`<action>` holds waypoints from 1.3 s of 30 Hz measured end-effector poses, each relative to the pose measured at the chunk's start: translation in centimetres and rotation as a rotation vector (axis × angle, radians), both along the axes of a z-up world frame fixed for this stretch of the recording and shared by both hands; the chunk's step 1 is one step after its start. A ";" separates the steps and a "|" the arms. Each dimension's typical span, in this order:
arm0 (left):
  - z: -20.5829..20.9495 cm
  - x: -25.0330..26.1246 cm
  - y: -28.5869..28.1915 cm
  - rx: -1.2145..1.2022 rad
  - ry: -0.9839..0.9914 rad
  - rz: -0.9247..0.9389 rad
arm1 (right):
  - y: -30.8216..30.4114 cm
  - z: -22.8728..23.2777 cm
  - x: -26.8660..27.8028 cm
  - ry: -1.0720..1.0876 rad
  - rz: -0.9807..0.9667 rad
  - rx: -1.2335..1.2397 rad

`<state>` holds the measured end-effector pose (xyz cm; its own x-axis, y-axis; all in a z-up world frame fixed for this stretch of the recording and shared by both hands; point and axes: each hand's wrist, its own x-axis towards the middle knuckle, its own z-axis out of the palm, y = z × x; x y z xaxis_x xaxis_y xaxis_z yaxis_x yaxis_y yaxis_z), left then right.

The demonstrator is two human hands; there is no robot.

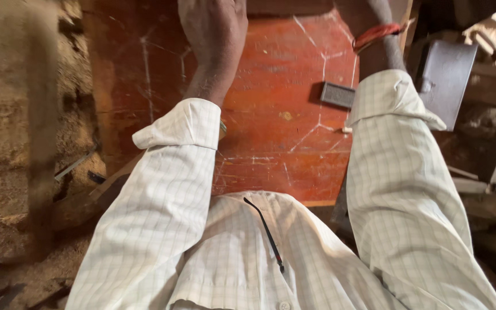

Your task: The person measures a wooden block using a tape measure and a try square, then marks the wood with a pencil. The person repeatedly repositions the block and re-measures to confirm dimensions.

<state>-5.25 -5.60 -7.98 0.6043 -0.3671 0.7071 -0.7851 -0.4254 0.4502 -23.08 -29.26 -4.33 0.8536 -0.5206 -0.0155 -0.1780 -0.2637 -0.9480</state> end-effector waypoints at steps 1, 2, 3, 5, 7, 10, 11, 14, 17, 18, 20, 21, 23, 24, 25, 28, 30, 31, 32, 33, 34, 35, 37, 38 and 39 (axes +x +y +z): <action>0.9 0.1 0.1 -0.041 0.021 -0.021 | -0.1 0.2 0.7 -0.013 -0.004 0.013; 2.1 0.5 0.3 -0.029 0.148 -0.045 | -0.1 0.6 1.2 -0.036 0.007 0.032; 3.2 0.9 0.7 -0.018 0.274 -0.069 | 0.1 1.0 1.8 -0.061 0.015 0.046; 5.7 2.4 3.8 -0.025 0.363 -0.081 | 1.0 1.5 3.7 -0.119 0.055 0.100; 7.9 2.4 8.3 -0.050 0.299 -0.082 | 1.5 1.9 4.7 -0.179 0.080 0.132; 10.5 0.0 18.9 0.047 0.292 -0.067 | 1.4 1.9 4.2 -0.219 0.102 0.145; 11.2 -1.6 22.5 0.076 0.419 0.023 | 1.5 1.7 4.3 -0.228 0.113 0.157; 12.3 -8.6 31.8 0.037 0.624 0.230 | 1.8 1.7 4.1 -0.197 0.080 0.078; 12.0 -15.5 36.8 0.210 0.565 0.444 | 2.7 1.7 4.5 -0.211 0.091 0.121; 11.8 -17.2 37.5 0.182 0.594 0.494 | 3.5 1.6 4.1 -0.258 0.083 0.076; 10.8 -19.2 38.5 0.099 0.678 0.553 | 5.5 1.0 3.7 -0.353 0.068 -0.019; 10.1 -19.9 38.8 0.045 0.733 0.559 | 6.9 0.3 3.0 -0.342 0.036 -0.033; 9.7 -20.6 39.3 -0.007 0.769 0.572 | 12.2 -0.8 0.7 -0.378 0.021 0.048; 9.5 -20.4 39.5 0.007 0.749 0.573 | 14.7 -1.1 -0.6 -0.424 0.027 0.148; 9.4 -20.1 39.8 0.021 0.729 0.574 | 16.9 -1.2 -1.4 -0.357 0.138 -0.031; 9.5 -19.1 40.4 0.091 0.741 0.511 | 24.4 -1.4 -5.2 -0.232 0.148 0.232; 9.6 -18.3 40.8 0.087 0.715 0.444 | 27.8 -0.6 -7.0 -0.151 0.142 0.183; 9.6 -18.1 40.9 0.083 0.701 0.414 | 28.7 -0.1 -7.8 -0.122 0.147 0.165; 9.7 -17.8 41.0 0.111 0.621 0.409 | 29.7 0.1 -8.3 -0.099 0.155 0.154; 9.6 -17.5 41.1 0.138 0.541 0.403 | 30.3 0.0 -8.7 -0.076 0.162 0.144; 9.5 -17.5 41.1 0.168 0.462 0.390 | 30.5 -0.2 -9.4 -0.053 0.131 0.127; 9.3 -17.7 41.2 0.112 0.547 0.370 | 30.2 -0.7 -10.1 -0.030 0.101 0.109; 8.7 -18.2 40.9 -0.006 0.717 0.312 | 28.5 -1.9 -11.9 -0.022 -0.019 -0.138; 8.2 -18.5 40.6 0.030 0.655 0.258 | 27.2 -2.5 -12.9 -0.032 -0.099 -0.361; 7.7 -19.0 40.2 0.065 0.592 0.204 | 25.7 -3.0 -14.1 -0.038 -0.179 -0.584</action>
<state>-24.28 34.56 -0.29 0.9490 -0.2341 0.2113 -0.3108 -0.5811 0.7521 -37.21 -3.51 -7.35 0.7465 -0.5691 0.3447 -0.2360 -0.7108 -0.6626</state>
